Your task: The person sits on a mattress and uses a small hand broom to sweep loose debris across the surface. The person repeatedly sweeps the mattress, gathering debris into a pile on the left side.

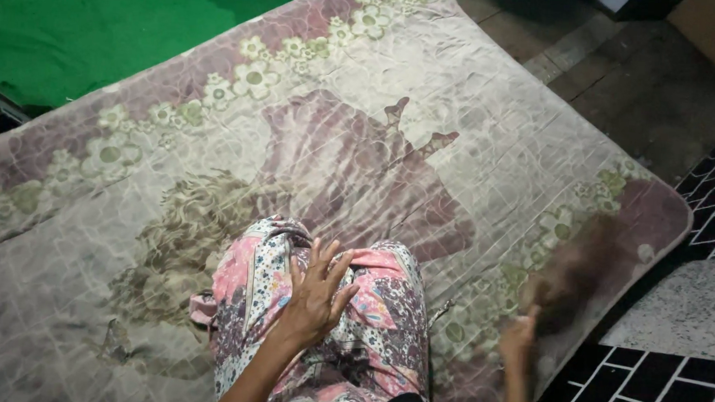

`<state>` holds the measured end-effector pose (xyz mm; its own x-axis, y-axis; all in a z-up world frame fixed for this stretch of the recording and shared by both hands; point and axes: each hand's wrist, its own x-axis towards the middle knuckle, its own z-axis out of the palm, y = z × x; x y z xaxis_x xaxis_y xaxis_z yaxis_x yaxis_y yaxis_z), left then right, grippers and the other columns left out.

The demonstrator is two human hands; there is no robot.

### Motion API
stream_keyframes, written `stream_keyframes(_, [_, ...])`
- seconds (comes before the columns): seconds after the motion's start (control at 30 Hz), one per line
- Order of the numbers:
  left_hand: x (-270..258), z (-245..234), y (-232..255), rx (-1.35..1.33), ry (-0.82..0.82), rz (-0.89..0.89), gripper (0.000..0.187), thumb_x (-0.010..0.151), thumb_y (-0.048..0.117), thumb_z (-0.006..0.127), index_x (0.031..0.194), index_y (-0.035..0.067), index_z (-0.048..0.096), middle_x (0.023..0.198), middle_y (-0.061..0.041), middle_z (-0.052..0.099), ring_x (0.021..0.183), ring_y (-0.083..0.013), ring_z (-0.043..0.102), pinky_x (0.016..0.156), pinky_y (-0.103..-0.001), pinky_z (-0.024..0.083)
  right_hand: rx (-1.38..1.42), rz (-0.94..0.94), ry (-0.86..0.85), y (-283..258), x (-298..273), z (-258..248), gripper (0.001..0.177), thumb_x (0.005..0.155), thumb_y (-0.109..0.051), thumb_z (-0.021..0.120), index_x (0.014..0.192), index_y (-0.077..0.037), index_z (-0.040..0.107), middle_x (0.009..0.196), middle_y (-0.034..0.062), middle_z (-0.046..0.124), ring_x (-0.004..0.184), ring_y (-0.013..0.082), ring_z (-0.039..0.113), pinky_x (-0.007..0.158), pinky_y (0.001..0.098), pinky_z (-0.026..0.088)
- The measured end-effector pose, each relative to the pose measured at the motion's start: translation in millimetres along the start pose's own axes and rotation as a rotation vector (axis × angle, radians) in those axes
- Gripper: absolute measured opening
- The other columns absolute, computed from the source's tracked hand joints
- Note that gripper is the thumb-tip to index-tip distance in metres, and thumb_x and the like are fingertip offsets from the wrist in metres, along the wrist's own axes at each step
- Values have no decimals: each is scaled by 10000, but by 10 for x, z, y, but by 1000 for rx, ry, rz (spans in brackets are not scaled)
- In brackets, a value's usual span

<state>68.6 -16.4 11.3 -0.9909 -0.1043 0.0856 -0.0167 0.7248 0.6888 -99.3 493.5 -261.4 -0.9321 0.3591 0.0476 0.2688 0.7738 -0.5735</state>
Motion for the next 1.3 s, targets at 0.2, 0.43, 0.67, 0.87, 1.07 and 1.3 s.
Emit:
stream_keyframes(0.2, [28, -67, 59, 74, 17, -26, 592, 1044, 456, 471, 1575, 209, 386, 1688, -144, 240, 1581, -391, 49, 1140, -773, 1, -479, -238, -494, -1080, -276, -123, 609, 1063, -397, 399, 1650, -459, 248, 935, 204, 758, 707, 437, 708, 632, 526, 485])
stream_keyframes(0.43, [-33, -50, -160, 160, 77, -33, 597, 1039, 409, 525, 1584, 217, 377, 1699, -91, 251, 1582, -387, 101, 1166, -731, 38, -181, -50, -296, -1814, 242, 36, 617, 1100, -301, 376, 1682, -414, 203, 933, 334, 695, 710, 546, 668, 582, 574, 454])
stream_keyframes(0.67, [131, -212, 102, 77, -143, -181, 626, 1040, 501, 354, 1599, 233, 271, 1711, -135, 47, 1572, -324, -68, 1179, -662, -166, -480, -488, -610, -2344, 175, 371, 615, 1063, -423, 400, 1634, -513, 192, 1060, 265, 729, 885, 519, 700, 751, 611, 505])
stream_keyframes(0.87, [206, -95, -13, 75, -74, -109, 614, 1045, 476, 407, 1595, 222, 305, 1705, -150, 114, 1578, -326, -38, 1162, -710, -139, 22, 33, -424, -2649, 464, 641, 589, 1097, -369, 339, 1667, -243, 258, 1321, 261, 656, 1089, 513, 659, 880, 568, 511])
stream_keyframes(1.07, [295, 3, -141, 64, -134, -148, 603, 1041, 498, 368, 1581, 233, 321, 1698, -145, 129, 1576, -330, -24, 1167, -708, -132, -257, -245, -542, -2868, 187, 392, 616, 1077, -345, 345, 1673, -349, 189, 1093, 326, 693, 952, 558, 666, 767, 619, 486])
stream_keyframes(1.3, [608, 182, -180, -103, -148, -139, 601, 1045, 455, 434, 1582, 210, 324, 1634, -191, 263, 1431, -413, 276, 1109, -707, 221, 273, 13, -463, -2013, 474, 1368, 423, 1070, -321, 447, 1438, -122, 389, 1058, 248, 600, 791, 404, 598, 610, 485, 470])
